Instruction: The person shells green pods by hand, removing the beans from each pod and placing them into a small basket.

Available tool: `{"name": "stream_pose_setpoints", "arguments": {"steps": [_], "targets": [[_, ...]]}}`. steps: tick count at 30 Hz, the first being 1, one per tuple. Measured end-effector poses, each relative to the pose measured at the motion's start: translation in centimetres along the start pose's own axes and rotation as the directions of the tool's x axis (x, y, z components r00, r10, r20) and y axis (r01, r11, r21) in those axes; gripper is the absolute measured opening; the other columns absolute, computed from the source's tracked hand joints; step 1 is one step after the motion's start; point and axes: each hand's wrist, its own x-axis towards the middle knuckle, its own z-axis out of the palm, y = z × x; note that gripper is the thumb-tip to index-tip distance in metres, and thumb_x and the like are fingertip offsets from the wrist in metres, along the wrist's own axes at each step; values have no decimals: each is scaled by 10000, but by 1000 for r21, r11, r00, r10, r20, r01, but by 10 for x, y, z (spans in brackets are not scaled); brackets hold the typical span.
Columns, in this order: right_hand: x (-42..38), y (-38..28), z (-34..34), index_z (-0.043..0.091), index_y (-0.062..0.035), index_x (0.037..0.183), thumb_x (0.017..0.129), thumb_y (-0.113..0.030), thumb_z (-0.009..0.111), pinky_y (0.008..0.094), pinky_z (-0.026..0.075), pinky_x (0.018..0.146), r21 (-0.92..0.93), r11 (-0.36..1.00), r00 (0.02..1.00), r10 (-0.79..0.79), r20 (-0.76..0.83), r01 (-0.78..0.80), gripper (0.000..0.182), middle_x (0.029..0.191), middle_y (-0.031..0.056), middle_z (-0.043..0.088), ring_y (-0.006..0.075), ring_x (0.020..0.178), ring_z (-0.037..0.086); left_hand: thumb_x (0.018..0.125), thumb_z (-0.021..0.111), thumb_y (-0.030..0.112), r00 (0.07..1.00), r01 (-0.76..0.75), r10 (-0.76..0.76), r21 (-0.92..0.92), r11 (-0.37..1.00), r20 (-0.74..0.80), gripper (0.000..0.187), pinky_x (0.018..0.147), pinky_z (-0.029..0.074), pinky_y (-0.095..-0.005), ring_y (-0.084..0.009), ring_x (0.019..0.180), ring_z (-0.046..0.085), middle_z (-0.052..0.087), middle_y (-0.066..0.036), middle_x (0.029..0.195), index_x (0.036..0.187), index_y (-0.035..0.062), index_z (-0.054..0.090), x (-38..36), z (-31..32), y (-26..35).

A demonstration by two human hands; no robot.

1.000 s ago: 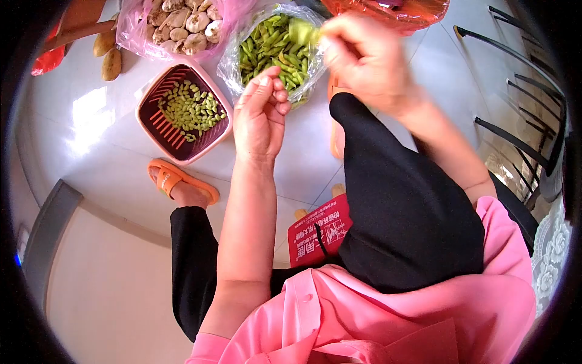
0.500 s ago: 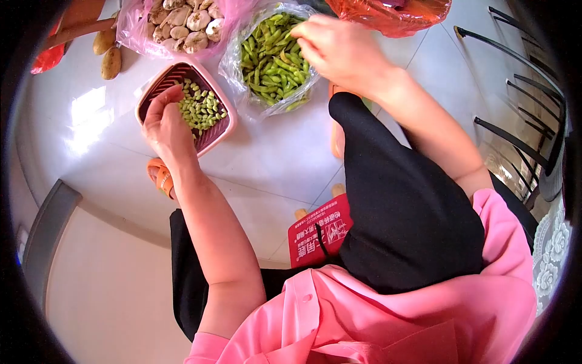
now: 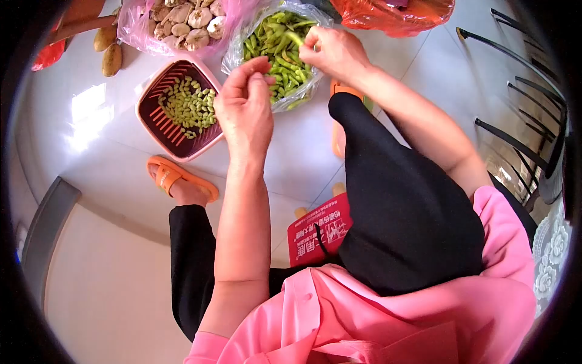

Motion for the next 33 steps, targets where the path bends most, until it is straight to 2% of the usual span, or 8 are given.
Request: {"name": "stream_pose_setpoints", "arguments": {"steps": [5,11,14,15,17,21,25,33], "targets": [[-20,-21,-9,587,-7,801,823,-184,591,221,371,527,703,694,969,-32,246,-155,179,639,-55,497,48,582,438,897,550,189,964,263,-261,-71,962,44,304,615,458,-219,-123,775,612,643,-90,949,1106,-30,576,-3,9,-4],[-26,-23,-26,558,-43,766,830,-182,552,205,317,492,792,435,858,-81,508,-428,154,616,-51,462,31,557,384,882,568,160,952,303,-294,-429,851,89,314,631,458,-212,-105,861,587,621,-56,998,1150,-2,550,0,6,-3],[-28,-20,-24,546,-54,729,823,-196,524,203,288,462,570,821,963,-118,240,-41,171,587,-46,440,31,525,359,830,580,75,963,-258,264,99,961,-54,332,778,455,-281,-178,1057,507,596,-91,1078,1159,41,549,4,5,-12],[-27,-19,-27,546,-54,729,823,-196,524,203,288,462,570,821,963,-118,241,-41,171,587,-46,440,31,525,359,830,580,75,963,-258,264,99,961,-54,332,778,455,-281,-178,1057,507,596,-91,1078,1159,41,549,4,3,-6],[-21,-15,-34,528,-54,689,809,-220,519,200,281,438,634,719,883,-60,465,-285,205,568,-37,437,31,494,358,782,613,38,745,-645,507,663,380,434,326,792,452,-309,-216,1059,503,605,-92,1056,1106,80,597,1,0,9],[-17,-28,-55,567,-48,698,844,-339,530,164,303,414,666,458,755,19,655,-589,328,570,-9,495,23,457,400,756,656,42,897,-442,367,545,712,248,254,775,453,-300,-192,876,574,637,-87,886,1007,84,654,-9,3,3],[-19,-27,-41,637,-17,861,869,-331,560,165,312,418,811,474,928,35,371,-343,323,626,-7,537,20,490,422,825,621,68,980,-200,183,349,916,82,217,713,477,-230,-114,777,624,666,-83,852,1029,-5,632,-8,7,-3],[-20,-21,-24,662,-7,815,803,-190,637,226,425,574,777,605,965,-53,257,-174,185,685,-4,608,46,626,509,749,694,151,947,-305,308,534,789,85,295,664,485,-330,-246,731,614,629,-132,807,1006,20,634,-15,15,-3]]}}
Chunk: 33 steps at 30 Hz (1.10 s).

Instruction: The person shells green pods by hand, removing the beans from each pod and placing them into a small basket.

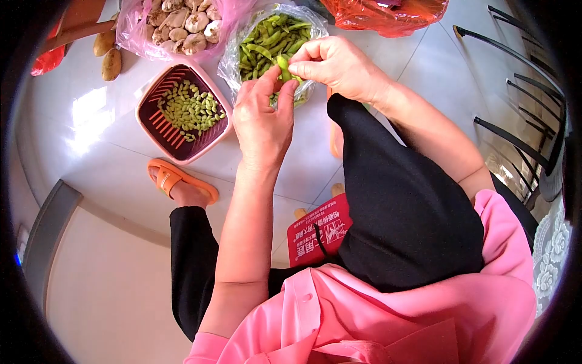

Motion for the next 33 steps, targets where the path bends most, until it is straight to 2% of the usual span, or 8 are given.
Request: {"name": "stream_pose_setpoints", "arguments": {"steps": [3,15,18,20,28,31,32,33], "targets": [[-4,-6,-1,621,16,849,842,-114,606,219,448,699,-67,991,990,123,68,-119,131,787,3,607,68,736,542,737,703,151,999,46,-46,4,999,25,292,645,482,-345,-260,702,608,630,-123,778,984,11,637,-1,0,5],[-9,-8,14,610,5,715,717,-150,640,252,450,577,-172,985,991,-25,-133,1,159,649,24,599,81,622,539,739,664,89,1000,-5,6,68,998,-18,203,646,482,-359,-288,707,611,619,-141,752,914,0,616,-3,8,5],[-7,-2,11,604,6,717,725,-146,637,257,453,569,-5,1000,997,16,-72,-16,155,651,15,592,99,618,544,773,648,83,990,139,-136,-172,975,28,185,649,483,-311,-213,705,625,646,-117,773,924,-19,615,-3,8,-1],[-9,-6,8,597,-9,713,740,-153,627,239,434,538,102,992,997,72,-33,-68,149,661,14,591,87,620,541,814,624,75,914,406,-298,-575,710,276,169,649,476,-263,-120,734,610,663,-82,797,937,-42,614,4,0,3],[-5,7,-7,560,-99,679,798,-207,584,143,278,429,549,725,907,291,304,-417,162,688,26,588,2,635,512,869,584,158,827,561,-314,-728,396,466,181,609,365,-202,-62,654,486,653,-44,812,961,12,640,2,1,-22],[-1,16,-2,563,-59,692,778,-189,601,185,348,451,490,751,896,347,277,-442,160,666,21,585,44,612,527,874,575,158,792,600,-431,-683,418,433,181,610,369,-206,-63,673,504,638,-26,794,967,14,635,2,3,-12],[-1,20,5,559,-37,705,769,-178,605,215,384,476,209,961,983,175,57,-183,162,653,26,579,72,600,534,874,575,158,792,600,-431,-682,419,432,181,610,369,-206,-63,673,504,638,-26,794,967,14,635,2,4,-13],[-3,16,12,555,-16,718,760,-168,610,246,420,500,-151,986,993,-78,-90,64,167,640,31,574,100,589,541,879,566,162,773,614,-476,-685,393,420,193,607,365,-206,-63,707,519,637,-30,830,989,16,625,0,6,-15]]}}
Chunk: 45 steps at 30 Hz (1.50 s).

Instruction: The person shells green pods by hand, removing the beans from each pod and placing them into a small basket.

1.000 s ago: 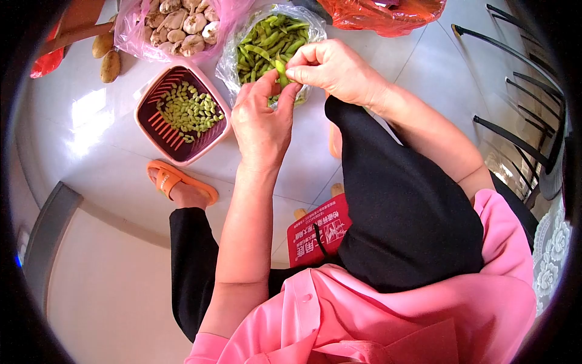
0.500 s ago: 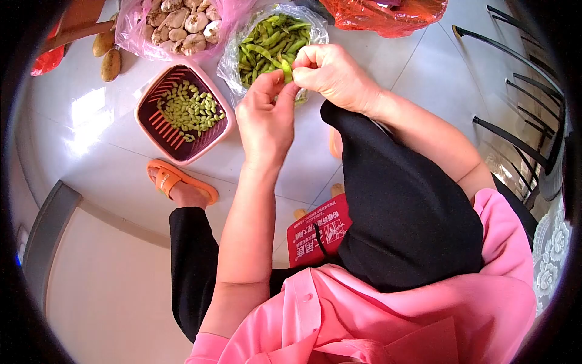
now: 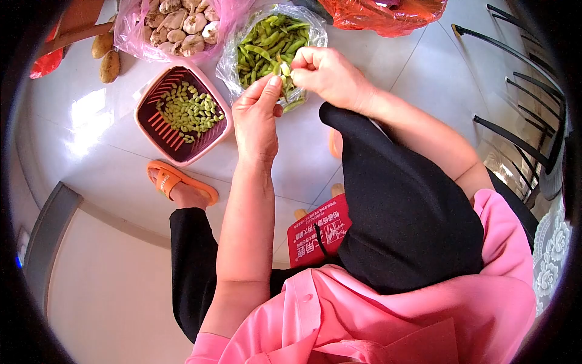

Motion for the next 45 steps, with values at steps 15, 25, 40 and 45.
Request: {"name": "stream_pose_setpoints", "arguments": {"steps": [15,25,40,45], "targets": [[-8,-24,5,530,-125,785,704,-197,605,367,492,525,-736,470,797,-584,154,487,132,684,61,513,234,647,593,852,480,67,978,208,-171,-549,810,119,177,821,479,-319,-169,893,570,591,-83,978,972,-22,574,0,4,-1],[-7,-21,3,533,-126,795,697,-233,632,353,486,520,-732,497,814,-564,134,466,176,696,61,528,232,649,593,846,471,61,971,212,-117,-516,830,210,173,846,474,-344,-199,914,574,587,-100,981,963,-29,561,1,-4,3],[-15,-15,-4,571,-47,846,758,-179,591,389,474,604,-397,899,976,-214,-26,187,160,757,129,603,313,705,599,802,451,8,971,164,-71,-423,891,227,432,928,436,-326,-227,1024,546,518,-151,1174,1220,-95,421,-3,5,6],[-12,-8,-7,615,-21,895,806,-95,586,256,473,619,-222,975,998,13,62,1,120,778,57,607,124,675,582,813,499,-2,976,147,-74,-368,918,206,414,900,445,-289,-197,1001,554,526,-124,1163,1220,-57,445,-2,3,2]]}}
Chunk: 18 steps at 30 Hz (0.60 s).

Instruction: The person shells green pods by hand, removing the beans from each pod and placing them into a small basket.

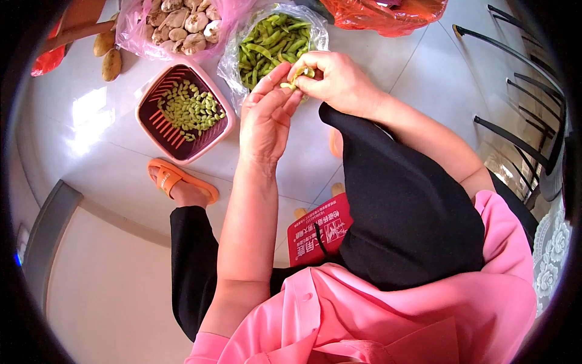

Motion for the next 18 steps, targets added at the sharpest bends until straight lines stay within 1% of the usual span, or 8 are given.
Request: {"name": "stream_pose_setpoints", "arguments": {"steps": [2,6,8,12,14,15,16,18], "targets": [[-1,-2,-1,611,-8,876,821,-82,576,247,469,617,90,995,998,44,51,-49,99,751,33,604,103,681,572,852,524,40,999,-6,10,94,996,-35,342,889,454,-287,-182,999,554,545,-113,1134,1181,-45,482,-1,4,1],[-2,1,-1,614,-15,876,843,-122,583,211,432,553,56,997,998,55,23,-56,116,692,12,570,64,633,532,875,541,83,999,-10,18,175,985,-44,293,875,465,-296,-174,998,555,565,-101,1088,1143,-32,513,4,-6,-10],[-2,-7,-6,642,1,880,842,-248,595,240,403,484,263,934,970,223,100,-242,257,578,25,548,79,529,504,888,525,101,999,-10,8,-32,999,-50,253,870,470,-298,-172,976,562,575,-103,1056,1110,-20,531,7,-15,-13],[-4,-10,-10,618,-4,939,872,-251,575,208,354,454,506,839,980,163,115,-199,259,597,-1,530,46,516,455,901,511,147,998,-61,61,-31,998,-2,212,795,482,-275,-157,877,564,586,-91,991,1049,0,553,6,-23,4],[-9,-31,-21,601,-18,981,867,-224,579,198,365,467,489,847,978,173,118,-209,237,620,-8,540,49,526,469,897,521,148,994,-106,104,-29,994,-42,214,667,486,-270,-152,767,569,602,-72,895,1032,-11,572,4,-22,22],[-14,-48,-27,595,-16,996,873,-194,569,202,390,500,282,953,990,-77,-121,109,219,715,-1,558,61,574,491,900,520,164,986,-162,163,24,986,-19,221,622,463,-253,-132,730,547,600,-58,850,1018,-13,581,-1,-19,35],[-16,-63,-37,590,-14,1011,879,-165,558,205,415,533,0,926,888,-361,-285,377,203,810,6,577,73,622,513,911,504,173,974,-226,227,53,973,0,230,595,439,-222,-115,693,535,595,-48,815,1011,-17,586,-8,-13,50],[-17,-82,-74,595,-20,999,831,-117,577,245,444,606,-514,765,733,-594,-330,388,195,847,45,592,140,693,551,917,501,177,928,-372,370,189,909,47,242,579,421,-200,-98,658,524,585,-38,785,1011,-25,595,-18,-11,79]]}}
